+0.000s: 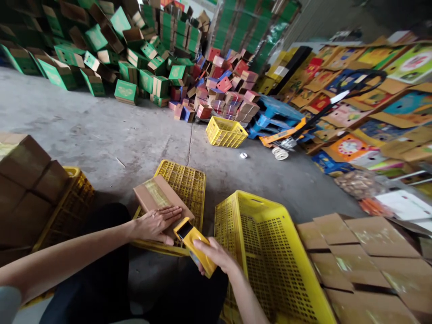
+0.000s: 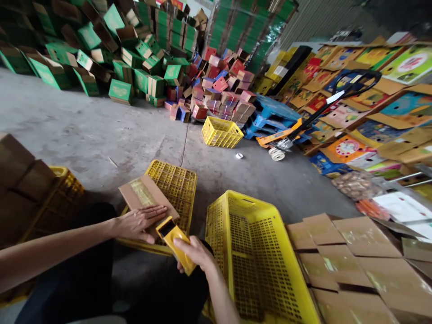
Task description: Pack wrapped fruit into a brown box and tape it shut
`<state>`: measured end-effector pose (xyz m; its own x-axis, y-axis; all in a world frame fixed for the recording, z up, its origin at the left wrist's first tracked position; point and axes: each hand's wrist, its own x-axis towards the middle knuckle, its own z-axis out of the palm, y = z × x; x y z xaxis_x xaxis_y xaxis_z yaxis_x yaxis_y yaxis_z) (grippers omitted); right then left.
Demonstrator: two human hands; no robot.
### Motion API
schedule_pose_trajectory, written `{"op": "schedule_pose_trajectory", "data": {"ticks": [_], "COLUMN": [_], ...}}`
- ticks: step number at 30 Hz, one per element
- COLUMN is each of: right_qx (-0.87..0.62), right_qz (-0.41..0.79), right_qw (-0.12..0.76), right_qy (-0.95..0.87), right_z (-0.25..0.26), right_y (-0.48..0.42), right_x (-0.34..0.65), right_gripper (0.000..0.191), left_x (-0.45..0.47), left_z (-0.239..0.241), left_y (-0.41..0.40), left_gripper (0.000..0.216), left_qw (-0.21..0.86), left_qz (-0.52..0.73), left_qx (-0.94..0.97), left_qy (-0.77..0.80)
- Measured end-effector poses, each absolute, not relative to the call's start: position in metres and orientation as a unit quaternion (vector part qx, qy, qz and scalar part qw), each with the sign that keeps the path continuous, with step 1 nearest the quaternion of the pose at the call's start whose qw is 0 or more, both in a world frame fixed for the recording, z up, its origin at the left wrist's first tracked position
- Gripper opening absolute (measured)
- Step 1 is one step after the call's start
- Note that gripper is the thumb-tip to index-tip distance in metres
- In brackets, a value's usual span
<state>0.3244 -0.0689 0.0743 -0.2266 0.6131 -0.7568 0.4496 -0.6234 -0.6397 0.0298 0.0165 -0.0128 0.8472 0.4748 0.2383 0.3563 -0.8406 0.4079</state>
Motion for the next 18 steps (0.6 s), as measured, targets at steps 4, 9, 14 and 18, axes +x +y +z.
{"op": "schedule_pose_trajectory", "data": {"ticks": [4,9,14,18], "right_qx": [-0.607,-0.612,-0.660,-0.678], "right_qz": [0.668,0.663,0.645,0.634], "right_qw": [0.101,0.113,0.100,0.097], "right_qy": [-0.419,-0.416,-0.372,-0.360], "right_z": [0.065,0.064,0.068,0.068], "right_y": [-0.076,-0.090,-0.112,-0.122], "right_x": [0.314,0.315,0.331,0.340], "right_gripper": [0.066,0.072,0.069,0.069], "left_x": [0.032,0.041,0.041,0.040], "left_z": [-0.012,-0.019,-0.021,-0.019], "left_y": [0.009,-0.004,0.000,0.000], "left_gripper": [0.120,0.122,0.122,0.123], "left_qw": [0.170,0.154,0.149,0.145], "left_qz": [0.169,0.171,0.174,0.176], "left_qx": [0.947,0.946,0.946,0.947], "left_qy": [0.214,0.228,0.227,0.225]}}
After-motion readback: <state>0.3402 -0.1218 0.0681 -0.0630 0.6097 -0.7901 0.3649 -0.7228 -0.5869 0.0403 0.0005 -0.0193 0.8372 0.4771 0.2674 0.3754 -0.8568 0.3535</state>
